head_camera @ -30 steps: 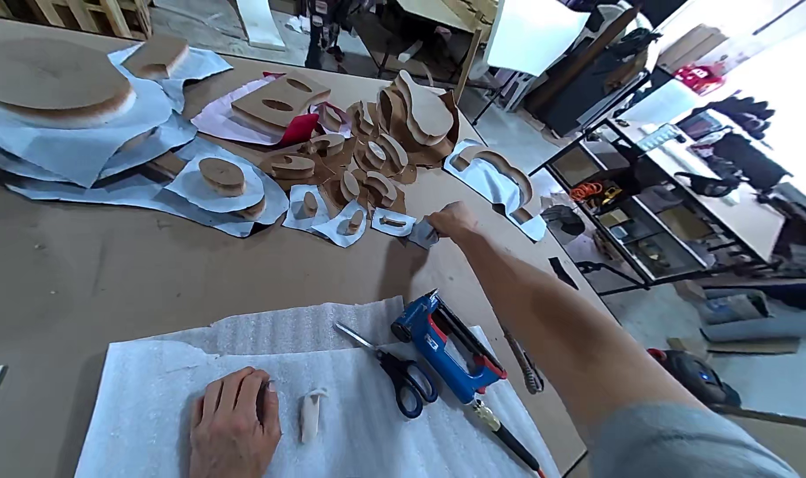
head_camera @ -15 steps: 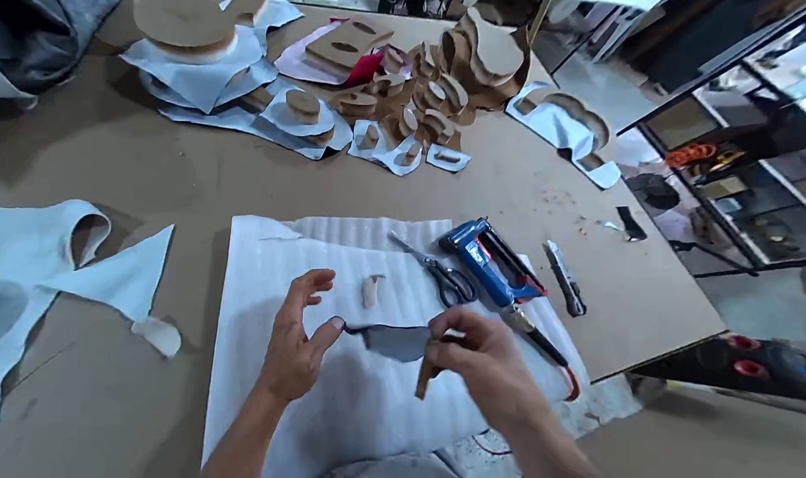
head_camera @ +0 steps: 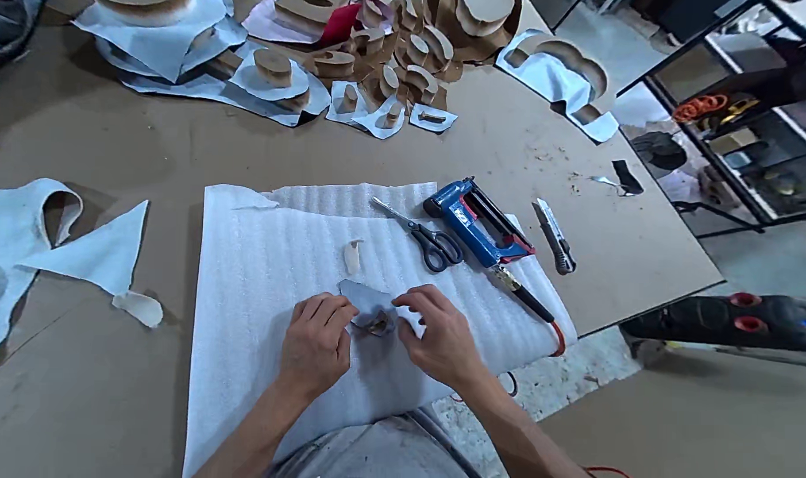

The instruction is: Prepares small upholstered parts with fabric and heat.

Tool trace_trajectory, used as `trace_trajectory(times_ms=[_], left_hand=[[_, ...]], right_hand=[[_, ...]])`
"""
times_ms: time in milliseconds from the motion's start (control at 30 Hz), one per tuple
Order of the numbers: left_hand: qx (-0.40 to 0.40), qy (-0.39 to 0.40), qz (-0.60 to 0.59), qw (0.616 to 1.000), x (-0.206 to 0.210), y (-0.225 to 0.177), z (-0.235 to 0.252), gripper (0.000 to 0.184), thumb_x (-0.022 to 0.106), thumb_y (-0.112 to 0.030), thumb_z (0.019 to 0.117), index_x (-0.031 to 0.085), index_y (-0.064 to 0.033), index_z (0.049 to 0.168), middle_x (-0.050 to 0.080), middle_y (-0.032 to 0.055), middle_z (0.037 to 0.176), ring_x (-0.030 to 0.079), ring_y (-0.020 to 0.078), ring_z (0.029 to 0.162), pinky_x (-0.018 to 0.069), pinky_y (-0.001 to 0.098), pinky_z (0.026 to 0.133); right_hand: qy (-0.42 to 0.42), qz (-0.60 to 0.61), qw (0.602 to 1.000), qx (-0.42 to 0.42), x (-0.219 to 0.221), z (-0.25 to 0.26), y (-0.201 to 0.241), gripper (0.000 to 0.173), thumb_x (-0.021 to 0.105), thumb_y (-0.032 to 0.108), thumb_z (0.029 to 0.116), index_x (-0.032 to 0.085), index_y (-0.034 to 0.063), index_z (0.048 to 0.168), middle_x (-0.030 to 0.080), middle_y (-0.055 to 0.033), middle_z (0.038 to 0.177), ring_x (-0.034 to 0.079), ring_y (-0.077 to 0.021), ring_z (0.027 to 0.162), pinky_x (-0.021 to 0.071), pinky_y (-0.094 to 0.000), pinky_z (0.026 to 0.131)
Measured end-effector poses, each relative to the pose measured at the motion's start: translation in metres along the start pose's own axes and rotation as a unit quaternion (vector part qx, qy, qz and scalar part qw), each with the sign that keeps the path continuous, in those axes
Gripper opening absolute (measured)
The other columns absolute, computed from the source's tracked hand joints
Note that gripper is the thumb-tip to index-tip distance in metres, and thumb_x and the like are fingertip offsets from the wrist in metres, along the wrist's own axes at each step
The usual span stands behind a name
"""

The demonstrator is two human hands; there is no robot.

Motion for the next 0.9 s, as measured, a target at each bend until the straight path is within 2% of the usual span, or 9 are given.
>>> trace_trajectory(times_ms=[33,100,200,300,433,600,767,833,900], left_hand=[[0.007,0.022,0.016,1.000,0.003,0.005,0.001,0.030,0.051,-0.019,0.0905,0.077,-0.0174,0.104,0.072,-0.0013,0.119,0.063,0.0199,0.120,0.0503,0.0456,0.100],[0.024,0.055,0.036,0.998,0.008,0.016,0.002,0.028,0.053,-0.022,0.0905,0.077,-0.0184,0.105,0.071,-0.0021,0.123,0.061,0.0193,0.124,0.0483,0.0474,0.103],[0.045,0.073,0.049,0.995,0.015,0.027,-0.001,0.026,0.055,-0.026,0.0946,0.078,-0.0228,0.104,0.071,-0.0037,0.124,0.060,0.0186,0.125,0.0476,0.0468,0.104],[0.062,0.057,0.056,0.995,0.019,0.029,0.000,0.023,0.056,-0.027,0.0991,0.079,-0.0251,0.101,0.072,-0.0022,0.118,0.062,0.0203,0.121,0.0484,0.0465,0.102],[0.073,0.040,0.073,0.994,0.021,0.021,-0.003,0.023,0.054,-0.021,0.1003,0.077,-0.0184,0.100,0.072,0.0016,0.111,0.064,0.0213,0.116,0.0499,0.0444,0.101],[0.056,0.035,0.072,0.995,0.019,0.003,-0.021,0.023,0.056,-0.020,0.1001,0.078,-0.0169,0.101,0.073,0.0022,0.104,0.068,0.0210,0.109,0.0539,0.0420,0.096],[0.000,0.007,0.012,1.000,0.014,0.005,-0.025,0.027,0.058,-0.032,0.0976,0.078,-0.0145,0.096,0.074,0.0013,0.108,0.068,0.0182,0.111,0.0559,0.0398,0.095],[-0.023,-0.013,-0.001,1.000,0.013,0.003,-0.019,0.026,0.059,-0.031,0.0968,0.076,-0.0117,0.101,0.072,0.0038,0.112,0.067,0.0195,0.110,0.0556,0.0390,0.094],[-0.011,-0.007,0.005,1.000,0.015,-0.002,-0.008,0.027,0.060,-0.029,0.0954,0.075,-0.0125,0.110,0.072,0.0042,0.117,0.066,0.0207,0.114,0.0529,0.0412,0.098]], right_hand=[[0.022,-0.011,0.999,-0.034,0.006,0.001,0.000,0.028,0.070,0.022,0.0864,0.075,0.0185,0.114,0.068,-0.0025,0.113,0.067,-0.0180,0.102,0.0598,-0.0395,0.078],[0.055,-0.026,0.995,-0.075,0.021,0.006,-0.003,0.030,0.070,0.025,0.0872,0.075,0.0235,0.117,0.068,0.0004,0.116,0.066,-0.0183,0.105,0.0594,-0.0401,0.079],[0.061,-0.018,0.993,-0.101,0.039,0.005,-0.016,0.016,0.065,0.028,0.0956,0.077,0.0213,0.105,0.070,0.0018,0.108,0.067,-0.0157,0.099,0.0590,-0.0355,0.079],[0.003,-0.013,0.994,-0.113,0.041,-0.001,-0.025,0.016,0.063,0.027,0.0954,0.077,0.0186,0.097,0.070,0.0021,0.099,0.067,-0.0130,0.093,0.0584,-0.0299,0.078],[-0.111,-0.009,0.989,-0.093,0.038,-0.006,-0.022,0.013,0.067,0.023,0.0899,0.077,0.0145,0.093,0.070,-0.0009,0.093,0.067,-0.0134,0.086,0.0582,-0.0277,0.072],[-0.125,-0.018,0.985,-0.114,0.046,-0.006,-0.004,0.013,0.068,0.022,0.0928,0.077,0.0131,0.097,0.069,-0.0031,0.097,0.067,-0.0154,0.090,0.0590,-0.0286,0.075],[-0.089,-0.041,0.989,-0.112,0.061,-0.006,-0.013,0.015,0.065,0.021,0.0953,0.076,0.0145,0.101,0.068,-0.0039,0.100,0.066,-0.0182,0.091,0.0580,-0.0316,0.076],[-0.084,-0.028,0.991,-0.099,0.060,-0.008,-0.014,0.019,0.066,0.023,0.0949,0.075,0.0133,0.109,0.069,-0.0049,0.104,0.067,-0.0196,0.096,0.0587,-0.0334,0.080],[-0.072,0.002,0.994,-0.079,0.056,-0.010,-0.016,0.035,0.069,0.028,0.0918,0.072,0.0093,0.121,0.070,-0.0076,0.111,0.068,-0.0214,0.101,0.0595,-0.0372,0.085]])
Point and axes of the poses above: each hand's wrist, its own z-axis towards the middle knuckle, its own x-axis out of the palm, y = z × x, the point moved 3 cm from there along z, towards the middle knuckle
